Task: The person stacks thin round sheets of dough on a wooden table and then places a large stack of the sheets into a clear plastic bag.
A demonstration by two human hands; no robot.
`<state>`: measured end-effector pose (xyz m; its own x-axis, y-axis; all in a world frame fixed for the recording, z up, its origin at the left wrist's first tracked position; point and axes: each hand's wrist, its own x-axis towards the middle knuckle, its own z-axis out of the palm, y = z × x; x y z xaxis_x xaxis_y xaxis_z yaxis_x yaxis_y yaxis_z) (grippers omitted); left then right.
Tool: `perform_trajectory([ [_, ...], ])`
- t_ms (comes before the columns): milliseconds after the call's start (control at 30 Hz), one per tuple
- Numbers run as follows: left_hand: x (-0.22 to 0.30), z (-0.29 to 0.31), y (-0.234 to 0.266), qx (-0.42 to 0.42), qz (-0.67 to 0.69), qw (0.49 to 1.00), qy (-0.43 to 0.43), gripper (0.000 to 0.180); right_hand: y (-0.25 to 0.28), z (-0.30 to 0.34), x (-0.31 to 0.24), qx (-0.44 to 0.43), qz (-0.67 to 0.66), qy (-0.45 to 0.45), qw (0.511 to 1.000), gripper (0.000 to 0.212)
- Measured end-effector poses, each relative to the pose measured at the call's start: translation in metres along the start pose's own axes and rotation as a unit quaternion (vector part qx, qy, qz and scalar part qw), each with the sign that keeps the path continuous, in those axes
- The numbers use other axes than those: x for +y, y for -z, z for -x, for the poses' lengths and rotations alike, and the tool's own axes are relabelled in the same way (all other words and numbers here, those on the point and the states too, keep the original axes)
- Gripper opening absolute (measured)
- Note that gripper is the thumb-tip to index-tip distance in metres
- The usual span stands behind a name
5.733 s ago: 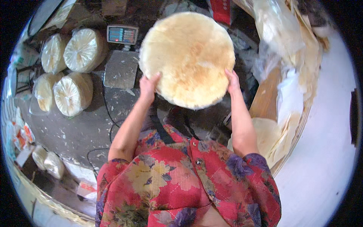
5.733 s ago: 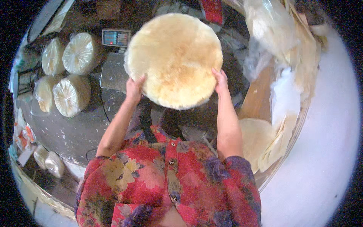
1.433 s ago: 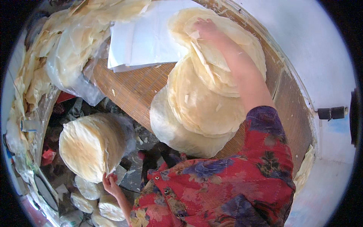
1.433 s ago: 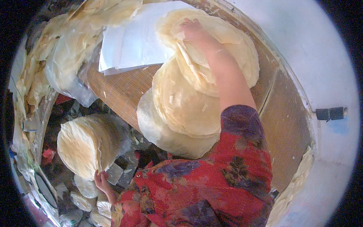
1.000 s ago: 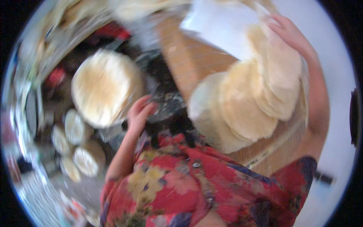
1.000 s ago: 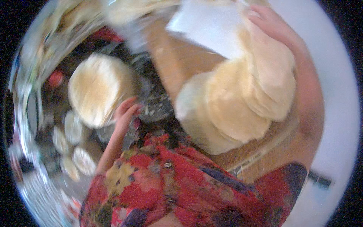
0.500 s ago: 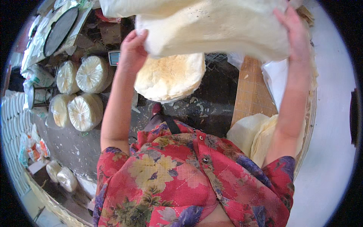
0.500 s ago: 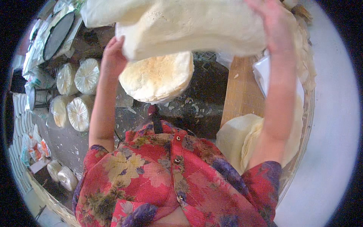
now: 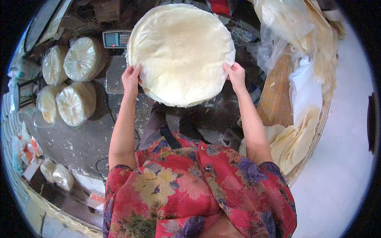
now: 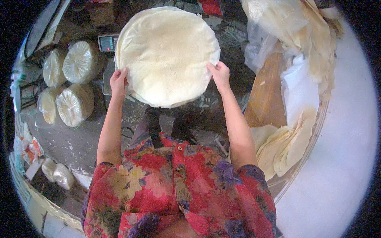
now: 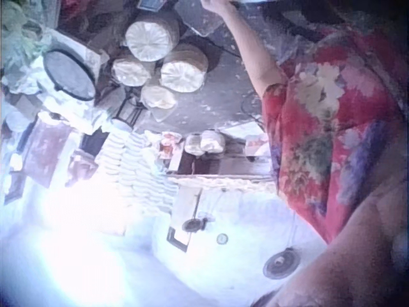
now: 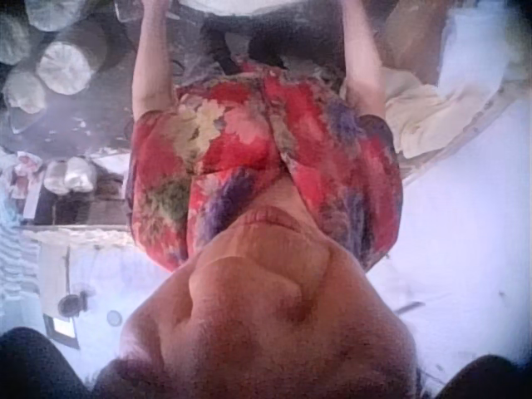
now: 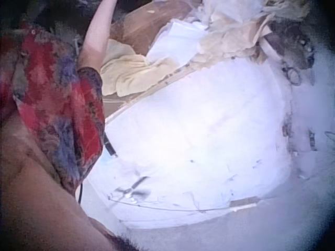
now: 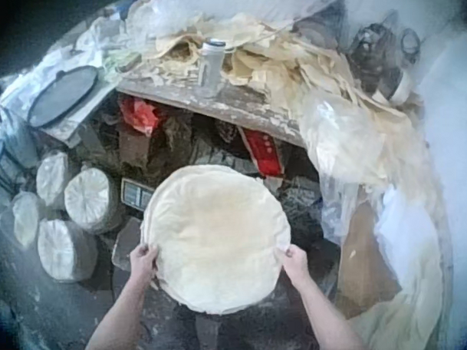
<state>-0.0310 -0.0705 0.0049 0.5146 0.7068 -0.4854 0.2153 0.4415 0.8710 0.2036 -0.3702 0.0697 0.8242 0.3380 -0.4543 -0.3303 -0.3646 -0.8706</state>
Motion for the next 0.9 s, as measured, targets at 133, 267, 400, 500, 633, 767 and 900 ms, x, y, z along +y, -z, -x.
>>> perform_trajectory([
  [133, 0.028, 0.016, -0.014, 0.069, -0.004, 0.998, -0.006, 0.016, 0.006, 0.0, -0.021, 0.171, 0.315, 0.178, 0.917, 0.033],
  [267, 0.032, 0.02, -0.019, 0.112, 0.068, 0.986, -0.099, 0.012, -0.022, -0.035, -0.074, 0.14, 0.364, 0.391, 0.833, 0.032],
  [400, 0.043, 0.025, -0.025, 0.152, 0.013, 0.963, -0.221, 0.013, -0.092, -0.066, -0.114, 0.051, 0.354, 0.483, 0.799, 0.03],
  [500, 0.036, 0.006, -0.015, 0.174, -0.023, 0.961, -0.212, 0.014, -0.148, -0.089, -0.118, -0.009, 0.395, 0.577, 0.715, 0.031],
  [633, 0.026, 0.003, 0.001, 0.182, -0.014, 0.97, -0.16, 0.034, -0.202, -0.127, -0.122, 0.029, 0.466, 0.613, 0.637, 0.034],
  [767, -0.014, 0.068, -0.011, 0.12, 0.006, 0.992, -0.038, 0.075, -0.228, -0.144, -0.125, -0.043, 0.521, 0.519, 0.676, 0.044],
  [900, -0.052, 0.09, -0.047, 0.098, -0.025, 0.993, -0.067, 0.089, -0.225, -0.149, -0.109, -0.131, 0.552, 0.425, 0.706, 0.043],
])
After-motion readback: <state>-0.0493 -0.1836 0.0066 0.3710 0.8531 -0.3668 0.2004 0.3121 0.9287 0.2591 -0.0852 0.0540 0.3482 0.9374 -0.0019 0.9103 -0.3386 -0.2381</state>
